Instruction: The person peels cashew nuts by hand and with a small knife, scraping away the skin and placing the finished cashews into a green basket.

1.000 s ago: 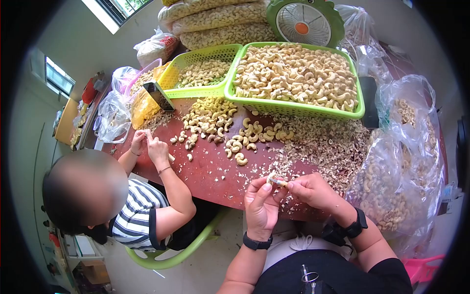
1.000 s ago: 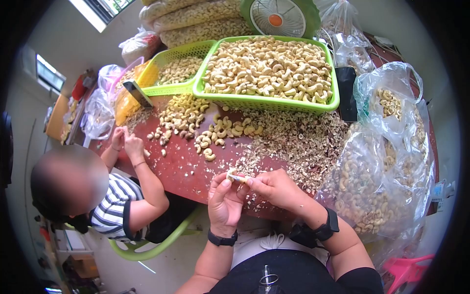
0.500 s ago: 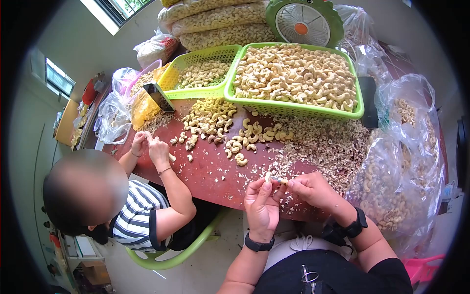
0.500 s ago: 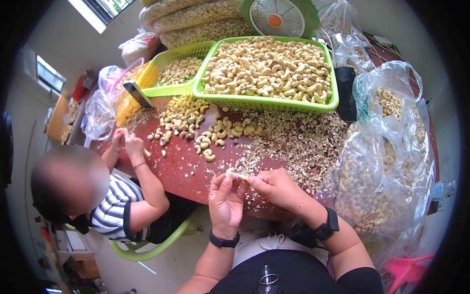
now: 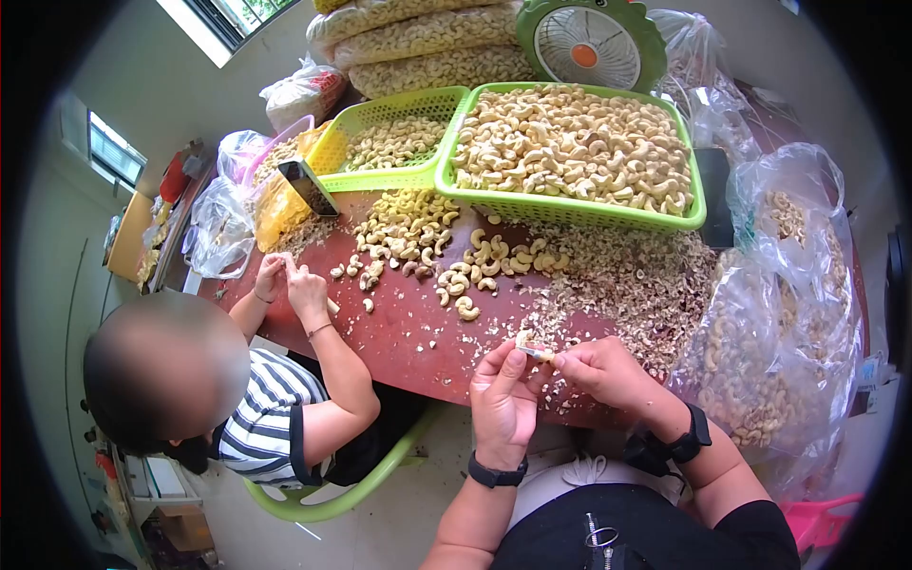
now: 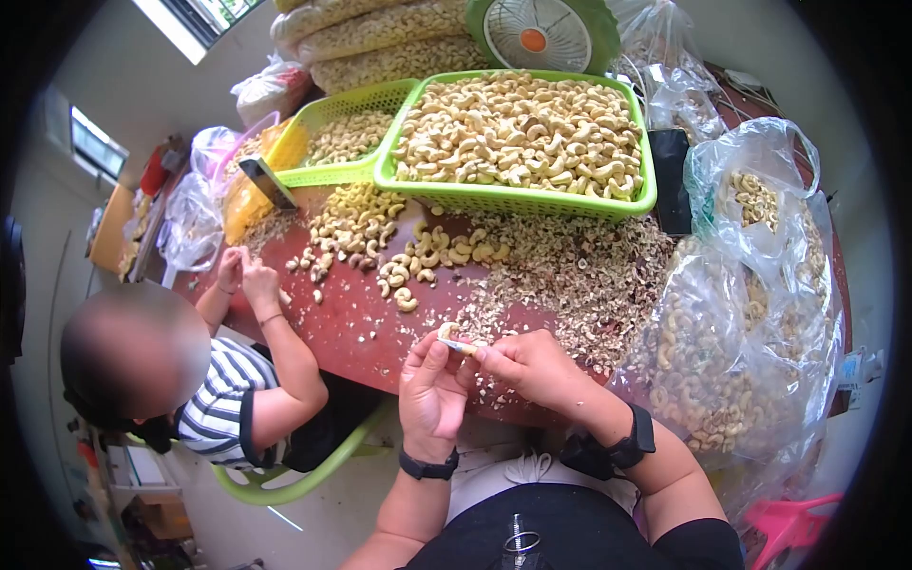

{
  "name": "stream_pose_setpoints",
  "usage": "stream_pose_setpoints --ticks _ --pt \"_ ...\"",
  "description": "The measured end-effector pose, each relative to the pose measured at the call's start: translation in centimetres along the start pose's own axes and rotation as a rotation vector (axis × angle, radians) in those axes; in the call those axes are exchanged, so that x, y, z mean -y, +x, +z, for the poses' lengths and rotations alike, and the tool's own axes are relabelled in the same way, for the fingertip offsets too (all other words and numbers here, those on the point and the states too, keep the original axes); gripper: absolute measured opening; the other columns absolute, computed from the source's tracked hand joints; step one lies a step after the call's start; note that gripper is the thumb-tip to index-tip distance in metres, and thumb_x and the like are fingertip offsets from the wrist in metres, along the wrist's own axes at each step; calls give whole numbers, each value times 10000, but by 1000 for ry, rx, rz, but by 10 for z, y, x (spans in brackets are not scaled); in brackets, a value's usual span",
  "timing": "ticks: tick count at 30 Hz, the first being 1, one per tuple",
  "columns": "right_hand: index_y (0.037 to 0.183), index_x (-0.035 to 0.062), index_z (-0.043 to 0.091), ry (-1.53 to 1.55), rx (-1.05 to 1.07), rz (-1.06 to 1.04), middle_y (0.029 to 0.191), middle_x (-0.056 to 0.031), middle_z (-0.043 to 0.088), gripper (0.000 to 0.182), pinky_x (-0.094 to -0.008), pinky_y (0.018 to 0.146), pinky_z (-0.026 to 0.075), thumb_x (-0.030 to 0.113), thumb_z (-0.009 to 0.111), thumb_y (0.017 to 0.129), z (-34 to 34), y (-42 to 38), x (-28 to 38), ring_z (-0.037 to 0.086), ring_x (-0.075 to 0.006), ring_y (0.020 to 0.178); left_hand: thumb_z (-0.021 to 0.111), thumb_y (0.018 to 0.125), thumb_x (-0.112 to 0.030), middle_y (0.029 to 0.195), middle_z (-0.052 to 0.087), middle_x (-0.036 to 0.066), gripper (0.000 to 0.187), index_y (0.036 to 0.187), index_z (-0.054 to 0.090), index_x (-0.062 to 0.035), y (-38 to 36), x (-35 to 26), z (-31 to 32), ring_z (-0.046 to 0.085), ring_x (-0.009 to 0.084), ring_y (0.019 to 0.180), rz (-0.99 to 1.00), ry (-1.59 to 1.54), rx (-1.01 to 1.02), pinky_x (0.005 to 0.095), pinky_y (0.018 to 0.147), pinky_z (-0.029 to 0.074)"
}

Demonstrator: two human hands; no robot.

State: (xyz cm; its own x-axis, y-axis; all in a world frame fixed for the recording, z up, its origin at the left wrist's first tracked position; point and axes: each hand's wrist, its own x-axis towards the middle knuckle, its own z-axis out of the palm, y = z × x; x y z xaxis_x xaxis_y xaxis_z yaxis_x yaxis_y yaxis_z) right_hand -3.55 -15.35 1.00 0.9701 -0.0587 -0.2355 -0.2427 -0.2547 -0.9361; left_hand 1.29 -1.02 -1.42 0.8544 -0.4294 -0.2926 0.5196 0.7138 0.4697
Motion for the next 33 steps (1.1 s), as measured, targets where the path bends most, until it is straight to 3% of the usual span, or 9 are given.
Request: stream_pose_setpoints --ticks 14,18,25,27,28,29,31,32,33 --pt "733 10 622 -1 -27 -64 518 -71 541 346 -263 452 385 321 514 838 0 2 -6 479 -89 477 521 797 21 887 598 115 107 891 551 -21 -1 4 -1 592 206 842 59 -12 88 360 782 506" --pt "683 -1 602 51 -6 -1 495 -41 508 354 -254 445 372 303 513 840 -1 3 -3 445 -78 465 524 791 25 891 596 118 116 897 546 -18 2 5 -6 591 211 846 46 -10 61 368 796 497" --pt "592 17 553 49 -78 15 473 -3 449 390 -249 437 333 306 496 848 -16 5 -13 396 -67 461 492 775 42 888 576 143 139 893 534 -18 -9 1 4 591 222 822 105 59 218 387 761 516" --pt "589 23 560 38 -142 -12 476 1 458 394 -240 445 338 305 483 854 -26 6 -15 408 -67 459 508 774 18 893 539 141 143 911 505 -22 -19 -3 21 580 217 770 465 346 200 398 732 525" --pt "580 30 560 50 -156 1 490 12 470 398 -231 447 336 300 472 859 -31 3 -8 410 -61 463 517 780 -17 895 509 140 149 924 480 -17 -26 -9 34 563 212 729 689 516 300 401 704 532" --pt "580 30 560 51 -159 -8 490 12 470 398 -231 447 336 300 472 859 -33 3 -7 410 -61 463 517 780 -17 895 509 140 149 924 480 -17 -31 -16 46 563 212 729 695 518 307 401 704 532" --pt "567 32 549 89 -197 -83 501 18 473 406 -231 444 330 302 471 861 -37 4 -7 402 -57 467 520 741 103 936 508 121 225 931 485 -13 -33 -34 68 574 215 740 1318 789 592 330 643 536" --pt "563 28 537 88 -205 -62 506 20 465 408 -228 443 325 296 467 863 -37 5 -10 398 -53 471 520 741 103 936 508 121 225 931 485 -13 -21 -46 80 574 215 740 1326 790 603 330 643 536" --pt "563 28 537 90 -208 -70 506 20 465 408 -228 443 325 296 467 863 -38 6 -13 398 -53 471 540 739 87 973 494 118 271 982 466 -6 -3 -62 98 564 195 737 1469 904 491 304 632 531"
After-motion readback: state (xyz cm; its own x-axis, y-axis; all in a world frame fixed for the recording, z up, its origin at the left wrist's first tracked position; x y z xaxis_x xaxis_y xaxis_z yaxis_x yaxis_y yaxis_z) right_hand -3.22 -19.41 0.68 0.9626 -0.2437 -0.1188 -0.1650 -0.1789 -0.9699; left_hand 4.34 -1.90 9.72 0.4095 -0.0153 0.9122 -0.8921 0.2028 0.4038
